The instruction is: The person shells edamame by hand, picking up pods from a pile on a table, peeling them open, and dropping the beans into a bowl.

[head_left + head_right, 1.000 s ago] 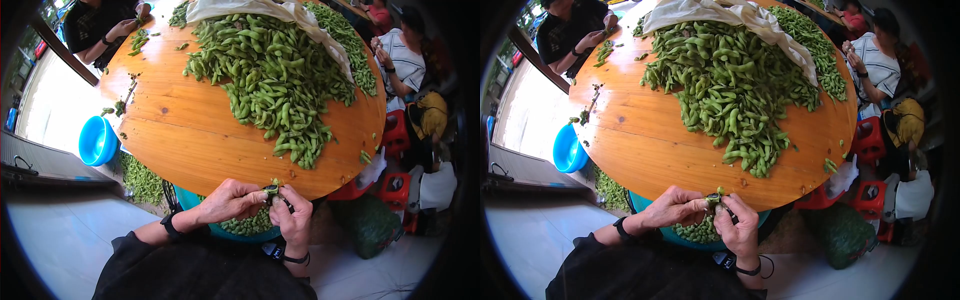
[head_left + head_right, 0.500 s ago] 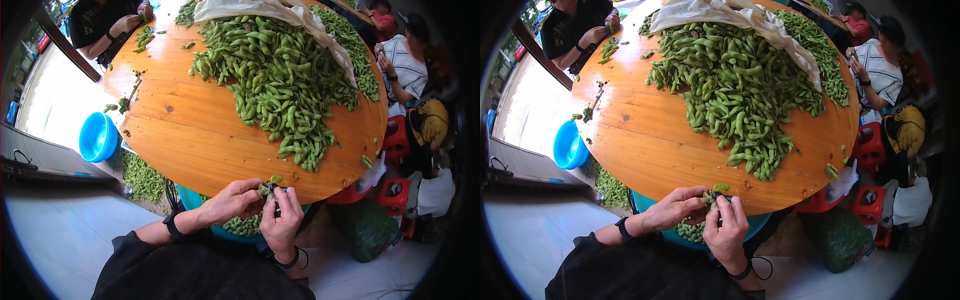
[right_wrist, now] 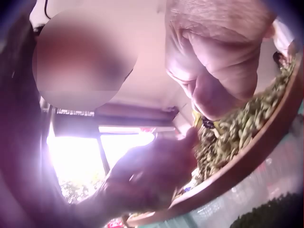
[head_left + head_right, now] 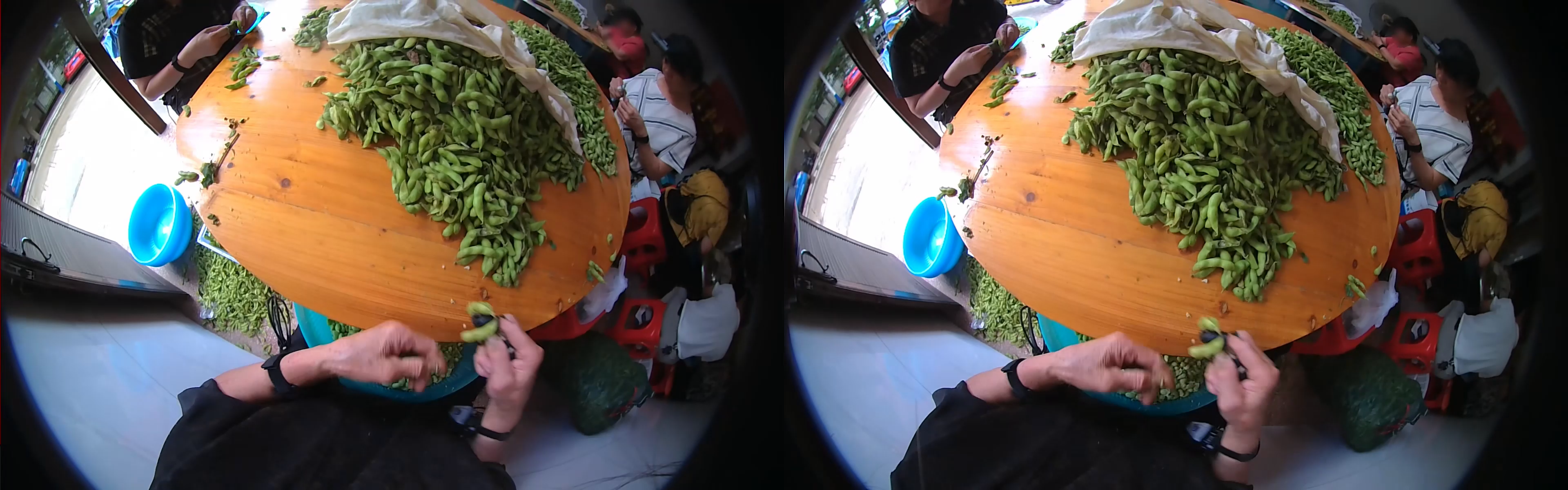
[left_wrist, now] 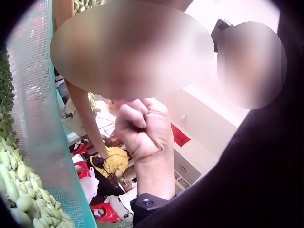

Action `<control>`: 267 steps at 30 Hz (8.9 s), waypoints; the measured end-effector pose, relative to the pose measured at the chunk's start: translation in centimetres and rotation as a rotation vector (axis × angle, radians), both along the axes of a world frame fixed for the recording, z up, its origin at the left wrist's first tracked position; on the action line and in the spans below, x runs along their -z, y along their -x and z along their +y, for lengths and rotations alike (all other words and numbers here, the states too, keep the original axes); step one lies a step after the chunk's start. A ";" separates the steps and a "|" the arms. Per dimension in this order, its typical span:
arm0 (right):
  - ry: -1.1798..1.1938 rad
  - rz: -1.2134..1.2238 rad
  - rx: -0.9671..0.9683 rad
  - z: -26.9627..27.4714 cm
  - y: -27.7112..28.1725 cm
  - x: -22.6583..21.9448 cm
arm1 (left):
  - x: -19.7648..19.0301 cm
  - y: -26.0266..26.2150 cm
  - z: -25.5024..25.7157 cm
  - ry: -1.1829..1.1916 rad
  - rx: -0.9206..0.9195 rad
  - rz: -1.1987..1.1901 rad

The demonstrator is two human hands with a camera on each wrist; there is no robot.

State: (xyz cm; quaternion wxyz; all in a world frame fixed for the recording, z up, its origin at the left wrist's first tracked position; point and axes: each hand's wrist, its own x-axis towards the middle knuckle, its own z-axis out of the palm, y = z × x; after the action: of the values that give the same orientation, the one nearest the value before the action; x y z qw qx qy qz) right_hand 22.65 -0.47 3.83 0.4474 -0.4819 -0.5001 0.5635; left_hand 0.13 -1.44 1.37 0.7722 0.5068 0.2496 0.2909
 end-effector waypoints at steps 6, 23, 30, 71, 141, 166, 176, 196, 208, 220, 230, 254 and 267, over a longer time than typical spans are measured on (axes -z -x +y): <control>-0.158 -0.851 -0.141 -1.8 -12.8 -3.2 | -2.5 -0.2 3.5 -0.747 -0.104 0.424; -0.025 -0.125 0.118 2.7 -1.7 0.4 | -0.2 -2.9 9.9 -0.816 -0.465 0.651; 0.129 0.344 -0.063 4.1 1.9 0.1 | -2.2 -1.2 6.1 -0.043 -0.306 0.326; 0.451 0.556 -0.422 3.3 1.0 2.2 | -0.4 -0.2 4.1 0.398 -0.279 -0.234; -0.115 -0.311 0.064 2.1 3.7 2.6 | 1.7 -1.4 2.4 0.327 -0.476 -0.202; -0.452 -0.408 0.023 -0.1 3.9 1.4 | 2.4 -2.0 0.4 0.316 -0.291 -0.391; -0.403 -0.460 0.000 0.5 3.1 0.8 | 1.6 -0.7 0.6 -0.192 -0.441 0.176; -0.684 -0.602 0.073 0.1 3.2 1.5 | 1.8 -1.4 0.7 0.488 -0.170 -0.317; -0.708 -0.637 0.081 -0.3 3.0 2.7 | 1.3 -2.2 0.7 0.390 -0.356 -0.259; -0.137 -0.075 0.177 -0.4 1.4 2.6 | 0.6 -1.7 0.6 0.341 -0.203 -0.201; 0.015 -0.776 0.070 -0.6 -14.2 -1.5 | -1.9 -0.8 5.4 -0.643 -0.307 0.540; -0.149 -0.092 0.209 3.5 1.1 2.7 | -0.5 -3.3 7.7 -0.204 -0.262 0.314; -0.077 -0.179 0.214 2.8 -1.8 2.6 | 0.8 -3.7 12.1 -0.842 -0.594 0.880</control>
State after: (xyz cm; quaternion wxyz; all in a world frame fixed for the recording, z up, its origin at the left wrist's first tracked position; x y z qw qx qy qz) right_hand 24.43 2.34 1.19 0.4768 -0.5633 -0.5049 0.4477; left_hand 3.82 10.71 0.61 0.2228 0.7453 0.5349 0.3299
